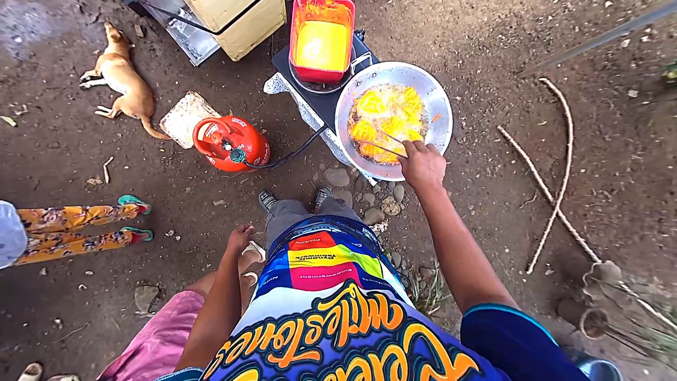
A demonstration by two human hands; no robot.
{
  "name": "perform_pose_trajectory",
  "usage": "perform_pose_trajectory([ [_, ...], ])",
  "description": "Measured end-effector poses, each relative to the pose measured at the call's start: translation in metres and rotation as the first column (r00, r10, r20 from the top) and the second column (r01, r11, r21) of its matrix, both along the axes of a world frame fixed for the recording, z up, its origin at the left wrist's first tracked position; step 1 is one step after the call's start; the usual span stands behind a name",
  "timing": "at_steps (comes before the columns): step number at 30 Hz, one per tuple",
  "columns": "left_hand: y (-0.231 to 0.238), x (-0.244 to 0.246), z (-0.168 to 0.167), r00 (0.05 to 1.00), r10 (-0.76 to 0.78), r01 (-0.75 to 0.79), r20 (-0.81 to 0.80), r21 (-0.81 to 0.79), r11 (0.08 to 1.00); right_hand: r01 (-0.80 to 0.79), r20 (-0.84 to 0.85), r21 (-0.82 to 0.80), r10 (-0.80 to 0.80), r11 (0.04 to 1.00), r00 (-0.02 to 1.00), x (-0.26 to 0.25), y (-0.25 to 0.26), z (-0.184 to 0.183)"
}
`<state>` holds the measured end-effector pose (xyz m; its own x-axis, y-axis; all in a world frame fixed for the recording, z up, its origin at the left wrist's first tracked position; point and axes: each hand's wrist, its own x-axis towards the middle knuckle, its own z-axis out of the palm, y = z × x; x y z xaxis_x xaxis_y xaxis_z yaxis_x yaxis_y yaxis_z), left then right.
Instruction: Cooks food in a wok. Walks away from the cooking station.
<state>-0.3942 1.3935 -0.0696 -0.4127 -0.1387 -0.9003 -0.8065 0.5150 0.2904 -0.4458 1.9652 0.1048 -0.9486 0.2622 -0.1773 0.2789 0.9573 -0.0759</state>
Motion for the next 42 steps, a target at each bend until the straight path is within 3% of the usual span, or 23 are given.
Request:
perform_pose_trajectory([
  [3, -0.003, 0.006, -0.002, 1.000, 0.020, -0.020, 0.011, -0.004, 1.000, 0.016, 0.056, 0.012, -0.017, 1.000, 0.998, -0.009, -0.005, -0.004],
  [10, -0.006, 0.021, -0.004, 0.995, 0.102, -0.102, -0.022, -0.002, 0.995, 0.230, 0.198, -0.046, -0.217, 0.972, 0.956, -0.026, -0.019, -0.002],
  [17, -0.012, 0.029, -0.011, 0.993, 0.115, -0.115, -0.014, 0.008, 0.993, 0.431, 0.284, -0.156, -0.378, 0.889, 0.881, -0.016, 0.007, 0.018],
  [26, 0.001, 0.011, 0.003, 0.997, 0.077, -0.077, -0.001, -0.014, 0.997, 0.484, 0.275, -0.369, -0.404, 0.794, 0.872, 0.001, 0.016, -0.001],
  [35, 0.002, -0.005, 0.007, 1.000, 0.017, -0.018, -0.010, -0.026, 1.000, 0.470, 0.278, -0.120, -0.425, 0.874, 0.861, 0.003, -0.016, 0.018],
  [38, 0.005, -0.003, 0.011, 1.000, 0.010, -0.010, 0.000, -0.025, 1.000, 0.447, 0.262, -0.140, -0.402, 0.884, 0.877, -0.003, -0.017, 0.007],
  [42, 0.001, -0.004, 0.010, 1.000, 0.022, -0.022, 0.003, -0.022, 1.000, 0.496, 0.273, -0.277, -0.428, 0.823, 0.862, -0.002, -0.007, 0.005],
])
